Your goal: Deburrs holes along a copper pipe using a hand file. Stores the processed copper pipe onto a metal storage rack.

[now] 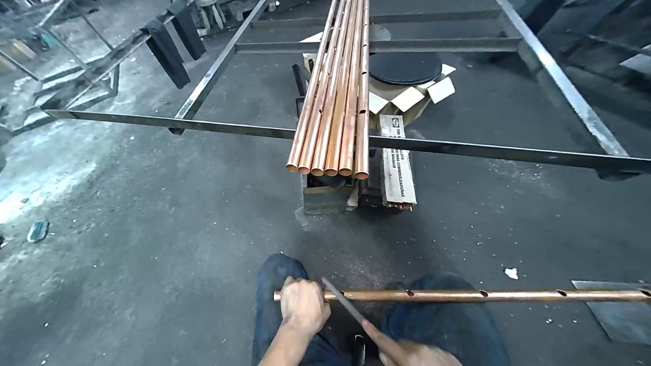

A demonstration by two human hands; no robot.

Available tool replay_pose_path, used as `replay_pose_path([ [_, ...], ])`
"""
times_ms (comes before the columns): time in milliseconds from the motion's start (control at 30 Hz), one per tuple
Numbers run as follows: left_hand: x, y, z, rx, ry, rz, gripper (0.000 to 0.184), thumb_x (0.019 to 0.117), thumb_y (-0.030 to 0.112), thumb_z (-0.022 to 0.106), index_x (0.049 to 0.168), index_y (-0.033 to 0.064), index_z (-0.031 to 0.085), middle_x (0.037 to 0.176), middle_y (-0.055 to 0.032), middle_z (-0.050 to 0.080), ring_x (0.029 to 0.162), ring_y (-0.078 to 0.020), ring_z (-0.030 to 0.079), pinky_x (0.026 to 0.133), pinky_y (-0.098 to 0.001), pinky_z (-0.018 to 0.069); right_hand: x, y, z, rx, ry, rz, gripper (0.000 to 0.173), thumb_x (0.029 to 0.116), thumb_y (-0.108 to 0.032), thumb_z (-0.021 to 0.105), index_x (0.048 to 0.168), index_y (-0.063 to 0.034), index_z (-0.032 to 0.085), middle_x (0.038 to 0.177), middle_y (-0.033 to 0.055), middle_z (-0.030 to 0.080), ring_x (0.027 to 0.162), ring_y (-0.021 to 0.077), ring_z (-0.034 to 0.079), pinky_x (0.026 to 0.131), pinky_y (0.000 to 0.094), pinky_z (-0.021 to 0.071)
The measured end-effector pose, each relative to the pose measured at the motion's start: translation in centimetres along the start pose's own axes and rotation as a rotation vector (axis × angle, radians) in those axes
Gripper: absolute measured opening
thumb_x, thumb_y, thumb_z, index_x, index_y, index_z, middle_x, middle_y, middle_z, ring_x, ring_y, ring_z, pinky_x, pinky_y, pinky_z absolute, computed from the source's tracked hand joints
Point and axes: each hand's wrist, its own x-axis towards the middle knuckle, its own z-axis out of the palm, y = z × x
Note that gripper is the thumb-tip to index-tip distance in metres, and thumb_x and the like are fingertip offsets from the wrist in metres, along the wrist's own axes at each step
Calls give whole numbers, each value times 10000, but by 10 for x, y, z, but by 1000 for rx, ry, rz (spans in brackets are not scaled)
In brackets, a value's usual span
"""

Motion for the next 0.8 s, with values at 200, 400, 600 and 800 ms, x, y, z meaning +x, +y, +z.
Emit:
replay_pose_path([
  [200,1,-1,19,23,162,12,510,1042,506,413,981,132,754,1007,-49,785,1046,-227,725,995,-458,496,67,-17,-32,-55,-176,88,514,1080,-354,391,1594,-330,401,1122,146,740,1079,365,703,911,585,548],
  [400,0,-4,27,1,278,43,299,902,410,615,908,150,764,910,-30,782,946,-225,735,921,-467,522,-8,-18,-17,-8,-85,48,519,1096,-355,348,1611,-301,380,958,200,728,843,427,713,709,618,559],
  [600,2,-3,39,18,431,57,503,1037,512,450,857,156,757,844,-20,775,897,-202,745,873,-430,544,92,-32,-37,-32,-252,182,489,1055,-338,420,1527,-235,498,1165,150,718,1127,358,683,918,589,548],
  [800,-13,-17,40,-50,499,142,592,849,750,620,917,177,754,901,27,768,935,-172,723,935,-448,528,30,5,-51,135,83,135,500,1063,-383,445,1560,-331,474,991,130,756,896,347,725,797,602,567],
])
